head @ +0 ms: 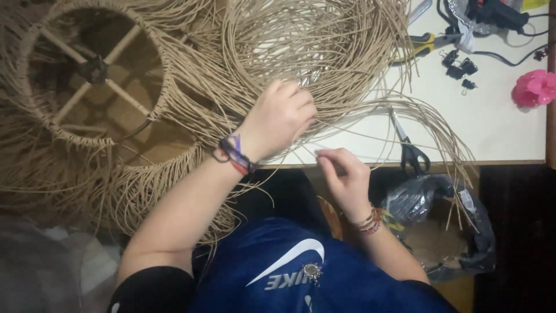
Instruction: Weaving natural fiber strands onto a circular frame to create a lampshade.
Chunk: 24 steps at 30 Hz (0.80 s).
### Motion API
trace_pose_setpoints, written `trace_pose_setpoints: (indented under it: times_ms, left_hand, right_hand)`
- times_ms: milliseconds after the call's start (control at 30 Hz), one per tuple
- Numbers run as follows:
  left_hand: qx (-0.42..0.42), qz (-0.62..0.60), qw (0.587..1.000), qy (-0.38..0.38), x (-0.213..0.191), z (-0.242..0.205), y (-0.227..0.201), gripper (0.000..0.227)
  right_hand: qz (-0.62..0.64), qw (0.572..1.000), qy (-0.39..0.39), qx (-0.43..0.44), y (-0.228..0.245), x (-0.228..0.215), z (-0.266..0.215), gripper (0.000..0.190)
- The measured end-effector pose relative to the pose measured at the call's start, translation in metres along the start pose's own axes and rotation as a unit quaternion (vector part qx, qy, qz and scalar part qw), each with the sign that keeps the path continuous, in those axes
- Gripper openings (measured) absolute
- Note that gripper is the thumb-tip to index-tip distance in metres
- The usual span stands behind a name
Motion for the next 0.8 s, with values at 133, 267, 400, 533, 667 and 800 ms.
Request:
trace_pose_setpoints:
  times_ms: [133, 267, 400, 533, 667, 800]
  left_hand:
    - [-0.042, -0.068, 0.997, -0.003, -0.014, -0.012, -0.032, 0.021]
    - [-0.184, -0.317, 0.924, 0.113, 0.012, -0.029, -0.051, 0.023]
    - [-0.367, -0.549, 0.747, 0.078, 0.061, -0.052, -0.044, 0.022]
    - [-0.437, -0.626, 0.646, 0.016, 0.063, -0.057, -0.031, 0.024]
    - [-0.384, -0.341, 0.847, 0.137, 0.019, -0.063, -0.032, 0.028]
    - [-0.428, -0.272, 0.862, 0.016, 0.012, -0.083, -0.003, 0.014]
  right_hand:
    - [0.303, 0.937, -0.056, 0.165, -0.044, 0.000, -0.003, 0.044]
    - [0.484, 0.831, -0.148, 0.230, -0.091, -0.003, -0.006, 0.038]
    - [0.493, 0.842, -0.168, 0.140, -0.100, -0.006, -0.006, 0.033]
    - [0.462, 0.868, -0.128, 0.131, -0.077, -0.011, 0.000, 0.038]
    - [0.396, 0.894, -0.051, 0.203, -0.076, -0.012, -0.001, 0.046]
    - [0.369, 0.893, 0.025, 0.258, -0.083, 0.002, -0.007, 0.048]
Point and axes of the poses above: each hand's wrist, its own z-axis towards the middle knuckle, its own x-axis out of the palm, y = z × x, the point moved 7 cm from there along z, towards the middle knuckle, and after that the axes turned 1 degree about x, right-handed, at the moved point
